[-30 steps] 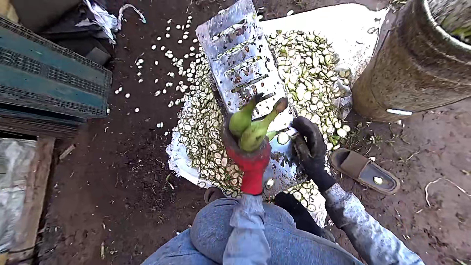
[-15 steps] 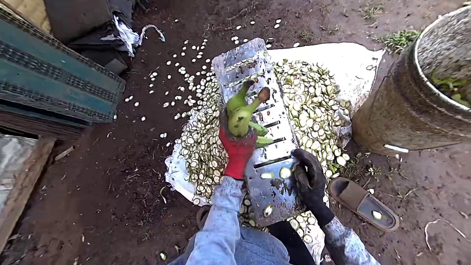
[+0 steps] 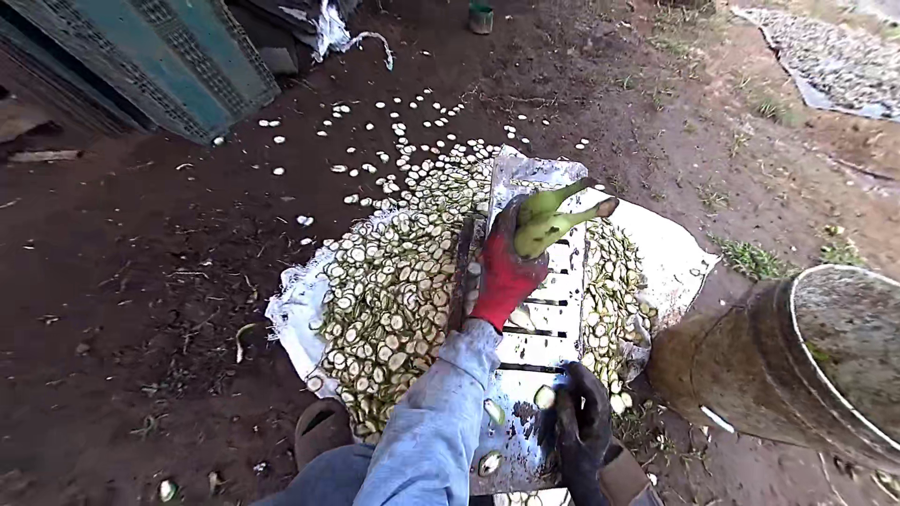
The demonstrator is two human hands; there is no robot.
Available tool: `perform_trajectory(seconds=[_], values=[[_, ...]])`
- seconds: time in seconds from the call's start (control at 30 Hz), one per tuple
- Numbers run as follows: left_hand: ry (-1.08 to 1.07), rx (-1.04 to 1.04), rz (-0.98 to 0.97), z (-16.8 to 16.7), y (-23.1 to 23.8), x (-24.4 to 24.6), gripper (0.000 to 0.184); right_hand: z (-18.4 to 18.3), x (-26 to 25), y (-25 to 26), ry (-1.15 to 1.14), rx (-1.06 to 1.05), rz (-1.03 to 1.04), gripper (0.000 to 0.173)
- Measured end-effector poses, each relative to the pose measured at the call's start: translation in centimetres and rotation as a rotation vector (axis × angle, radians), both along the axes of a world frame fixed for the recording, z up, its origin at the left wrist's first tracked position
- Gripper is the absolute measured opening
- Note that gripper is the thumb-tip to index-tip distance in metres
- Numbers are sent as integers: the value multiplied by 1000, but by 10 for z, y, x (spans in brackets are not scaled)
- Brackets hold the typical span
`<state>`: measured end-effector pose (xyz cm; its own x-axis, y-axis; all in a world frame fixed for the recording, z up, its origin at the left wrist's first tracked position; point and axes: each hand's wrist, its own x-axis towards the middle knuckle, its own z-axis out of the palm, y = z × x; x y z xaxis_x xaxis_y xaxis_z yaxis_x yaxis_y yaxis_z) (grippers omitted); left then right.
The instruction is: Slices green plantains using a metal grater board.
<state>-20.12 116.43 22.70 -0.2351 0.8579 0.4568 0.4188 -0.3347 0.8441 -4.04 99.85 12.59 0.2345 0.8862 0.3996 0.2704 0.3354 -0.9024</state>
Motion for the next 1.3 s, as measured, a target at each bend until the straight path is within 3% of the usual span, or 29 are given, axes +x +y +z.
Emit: perform_trajectory(seconds=[0.07,0.2,0.27,0.33,0.47,0.53,0.6,0.7,0.77,0.83,0.97,1.03,1.1,1.23,1.3], values=[[0,-15,-6,3,-8,6,94,1,1,-1,2,1,-2,35],[-158,8,-5,-32,-131,17,78,2,5,-3,20,-11,23,38],[-147,44,-23,-40,-154,18,77,2,5,-3,-10,-19,24,37],[-33,115,4,-35,-104,13,73,1,1,-3,-38,-16,10,35],[43,115,23,6,73,10,82,1,5,1,-38,12,12,31],[30,67,13,18,88,14,86,1,4,1,-27,16,2,30],[31,1,-22,5,23,16,91,1,4,-1,-16,11,5,31],[-60,65,-5,-36,-106,24,82,1,9,-3,5,18,16,31],[-127,85,-14,-49,-144,23,81,0,8,-2,23,18,14,31],[-78,112,-30,-45,-107,17,74,1,5,-2,-8,-1,4,32],[9,144,-85,-10,59,19,81,0,5,2,-61,26,-26,30],[9,110,-56,9,91,27,84,1,3,2,-57,38,-33,29],[11,82,-73,-1,45,32,88,3,6,-2,-46,30,-22,30],[-45,47,-62,-47,-132,25,80,3,8,-6,-8,-7,8,34],[3,67,-45,-54,-139,22,75,4,5,-5,-45,-5,2,35]])
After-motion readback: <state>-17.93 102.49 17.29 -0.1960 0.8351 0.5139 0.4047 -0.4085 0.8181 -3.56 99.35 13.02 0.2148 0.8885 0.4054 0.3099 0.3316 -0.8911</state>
